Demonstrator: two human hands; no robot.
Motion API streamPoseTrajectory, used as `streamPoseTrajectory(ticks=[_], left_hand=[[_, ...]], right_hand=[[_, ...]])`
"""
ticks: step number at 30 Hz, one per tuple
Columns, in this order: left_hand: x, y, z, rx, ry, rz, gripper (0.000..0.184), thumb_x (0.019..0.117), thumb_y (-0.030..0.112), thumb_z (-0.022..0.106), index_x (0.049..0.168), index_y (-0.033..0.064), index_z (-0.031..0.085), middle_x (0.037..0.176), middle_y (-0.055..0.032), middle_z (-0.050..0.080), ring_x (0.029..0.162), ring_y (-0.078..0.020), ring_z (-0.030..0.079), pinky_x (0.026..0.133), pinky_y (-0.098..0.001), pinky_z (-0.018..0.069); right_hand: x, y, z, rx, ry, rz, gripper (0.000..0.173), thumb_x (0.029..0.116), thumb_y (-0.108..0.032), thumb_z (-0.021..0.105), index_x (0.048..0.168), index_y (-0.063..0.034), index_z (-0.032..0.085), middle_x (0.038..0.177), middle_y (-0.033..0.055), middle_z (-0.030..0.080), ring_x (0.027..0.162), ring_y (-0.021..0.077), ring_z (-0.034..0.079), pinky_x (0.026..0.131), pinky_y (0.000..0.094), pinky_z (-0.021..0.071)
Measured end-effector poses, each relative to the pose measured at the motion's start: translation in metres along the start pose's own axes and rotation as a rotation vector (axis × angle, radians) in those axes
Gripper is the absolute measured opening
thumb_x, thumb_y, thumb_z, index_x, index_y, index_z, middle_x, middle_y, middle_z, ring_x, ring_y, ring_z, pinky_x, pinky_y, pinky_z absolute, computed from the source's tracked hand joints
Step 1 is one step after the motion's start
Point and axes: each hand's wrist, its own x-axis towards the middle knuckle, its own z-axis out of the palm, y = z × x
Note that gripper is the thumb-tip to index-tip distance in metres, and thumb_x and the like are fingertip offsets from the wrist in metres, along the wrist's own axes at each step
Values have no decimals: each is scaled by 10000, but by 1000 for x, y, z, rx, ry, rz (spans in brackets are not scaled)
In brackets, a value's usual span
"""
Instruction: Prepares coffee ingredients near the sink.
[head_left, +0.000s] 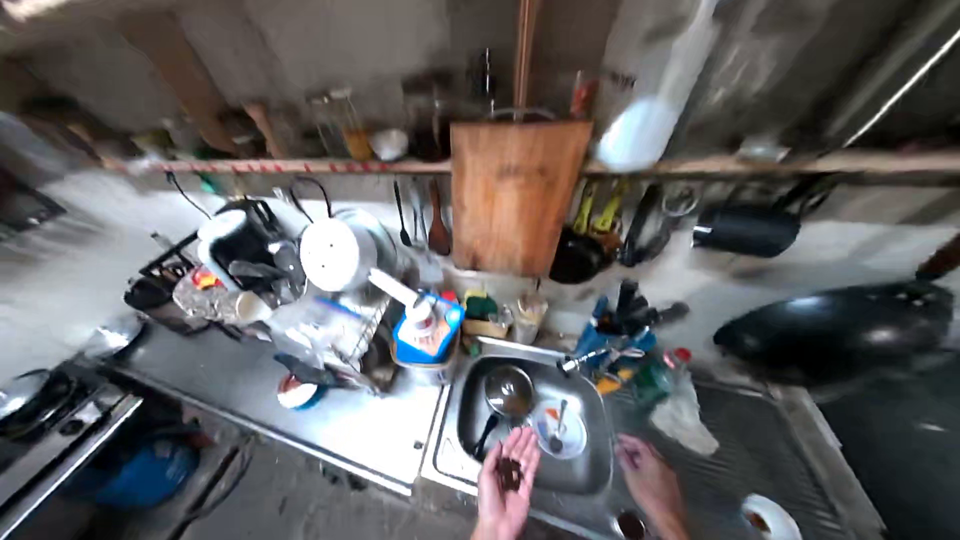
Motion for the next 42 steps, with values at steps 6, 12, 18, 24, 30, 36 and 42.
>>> streamPoseTrajectory(ticks=[6, 12, 18, 24, 30, 36, 42], left_hand=[[-2, 17, 0, -19, 36, 27, 537, 1108, 338, 307, 1352, -51, 585, 1346, -217, 648, 1299, -339, 605, 1095, -435, 498], [-19, 36, -19, -79, 18, 101, 538, 1106, 346, 306, 1348, -43, 588, 1357, -220, 640, 1303, -347, 601, 1099, -435, 495], [-40, 58, -48, -173, 71, 201, 520, 1103, 357, 323, 1347, -13, 595, 1354, -200, 646, 1297, -323, 608, 1089, -418, 502], [-58, 89, -74, -271, 133, 360, 502, 1097, 350, 339, 1358, 0, 588, 1372, -178, 641, 1305, -314, 604, 1093, -423, 499], [-72, 118, -89, -308, 149, 468, 493, 1094, 340, 370, 1352, -15, 596, 1363, -201, 643, 1302, -333, 606, 1099, -437, 499], [-71, 128, -84, -311, 148, 511, 477, 1095, 318, 374, 1340, -21, 602, 1347, -204, 652, 1295, -335, 612, 1102, -444, 497], [-56, 115, -67, -245, 134, 453, 486, 1099, 315, 363, 1350, -32, 592, 1353, -214, 645, 1300, -339, 607, 1100, -444, 498]], right_hand=[[82, -238, -87, 252, 143, -431, 383, 1010, -275, 648, 1320, -50, 644, 1175, 133, 701, 980, 215, 705, 856, 419, 606], [150, -433, -131, 336, 195, -756, 482, 970, -309, 715, 1361, -63, 576, 1154, 90, 707, 985, 187, 703, 870, 405, 595], [217, -583, -125, 178, 239, -671, 725, 906, -344, 769, 1428, 39, 443, 1358, 263, 572, 1279, 376, 570, 1072, 522, 471], [236, -644, -107, -79, 153, -311, 349, 985, -248, 573, 1121, 45, 704, 1301, 245, 644, 1251, 390, 599, 1010, 594, 460], [256, -652, -93, -412, 63, -211, 371, 1055, -165, 447, 1246, 96, 630, 1409, 283, 563, 1344, 430, 520, 1057, 601, 415], [246, -635, -108, 29, 234, -506, 502, 948, -411, 678, 1134, 56, 666, 1189, 257, 669, 1172, 388, 634, 993, 581, 474], [199, -573, -120, 430, 120, -1158, 621, 864, -407, 818, 1339, -96, 567, 1249, 90, 654, 1105, 156, 671, 947, 364, 592]])
